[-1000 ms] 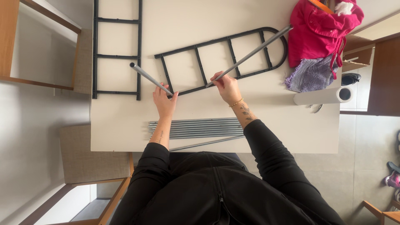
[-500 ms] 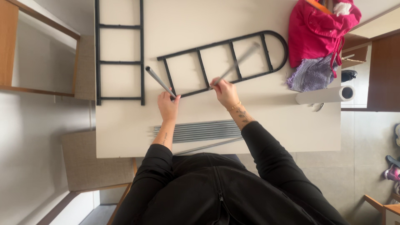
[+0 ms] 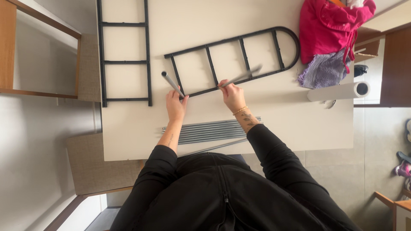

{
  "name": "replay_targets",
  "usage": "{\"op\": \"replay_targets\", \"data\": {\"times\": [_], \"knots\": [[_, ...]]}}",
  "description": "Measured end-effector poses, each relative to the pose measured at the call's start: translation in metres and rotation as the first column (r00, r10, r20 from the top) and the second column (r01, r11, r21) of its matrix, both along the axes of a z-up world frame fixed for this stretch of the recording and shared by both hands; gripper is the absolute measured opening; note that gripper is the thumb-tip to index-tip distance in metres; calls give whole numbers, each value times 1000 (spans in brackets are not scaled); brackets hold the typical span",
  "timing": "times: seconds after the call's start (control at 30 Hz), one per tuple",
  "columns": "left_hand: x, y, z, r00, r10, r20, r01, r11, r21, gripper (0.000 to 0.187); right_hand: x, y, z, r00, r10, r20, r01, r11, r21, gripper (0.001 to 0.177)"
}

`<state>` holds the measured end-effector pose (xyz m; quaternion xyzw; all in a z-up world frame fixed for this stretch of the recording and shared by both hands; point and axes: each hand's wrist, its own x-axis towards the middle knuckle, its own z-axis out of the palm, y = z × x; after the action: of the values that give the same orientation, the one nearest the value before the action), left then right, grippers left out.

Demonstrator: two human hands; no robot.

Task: The person disassembles a metal shelving unit by removing horizontal rods from the side frames. They then lay the frames flat on the table and begin inserting the rods into the holes of the frames to reassemble the unit.

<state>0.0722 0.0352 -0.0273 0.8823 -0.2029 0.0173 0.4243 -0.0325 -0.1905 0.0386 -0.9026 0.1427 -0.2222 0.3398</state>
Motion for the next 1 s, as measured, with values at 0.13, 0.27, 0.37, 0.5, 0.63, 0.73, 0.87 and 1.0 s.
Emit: {"op": "replay_targets", "data": {"times": [0.13, 0.27, 0.37, 0.5, 0.63, 0.73, 0.87, 1.0], "knots": [[-2, 3, -8, 998, -21, -63, 23, 999, 24, 39, 0, 3, -4, 999, -10, 42, 8, 999, 37, 6], [12, 7, -16, 995, -24, -93, 28, 999, 44, 45, 7, 12, 3, 996, -59, -62, 64, 994, 86, 5], [19, 19, -24, 997, -9, -82, 16, 996, 84, 46, 0, 34, 4, 1000, -19, 24, 18, 998, 53, 12], [36, 39, -24, 997, -75, -15, 76, 987, 139, 45, 1, 51, 5, 1000, -12, -17, 13, 998, 54, 13], [27, 53, -24, 989, -118, -94, 130, 983, 132, 44, -10, 55, 0, 995, 17, -98, -8, 996, 93, 14], [29, 55, -20, 986, -135, -95, 148, 978, 147, 43, -12, 58, 1, 993, -11, -114, 17, 998, 58, 12], [34, 56, -21, 984, -180, 1, 177, 971, 159, 45, -10, 60, 1, 999, -28, 38, 26, 999, 37, 15], [35, 64, -26, 977, -213, -13, 213, 970, 120, 45, -11, 64, -5, 999, -41, -32, 45, 992, 120, 12]]}}
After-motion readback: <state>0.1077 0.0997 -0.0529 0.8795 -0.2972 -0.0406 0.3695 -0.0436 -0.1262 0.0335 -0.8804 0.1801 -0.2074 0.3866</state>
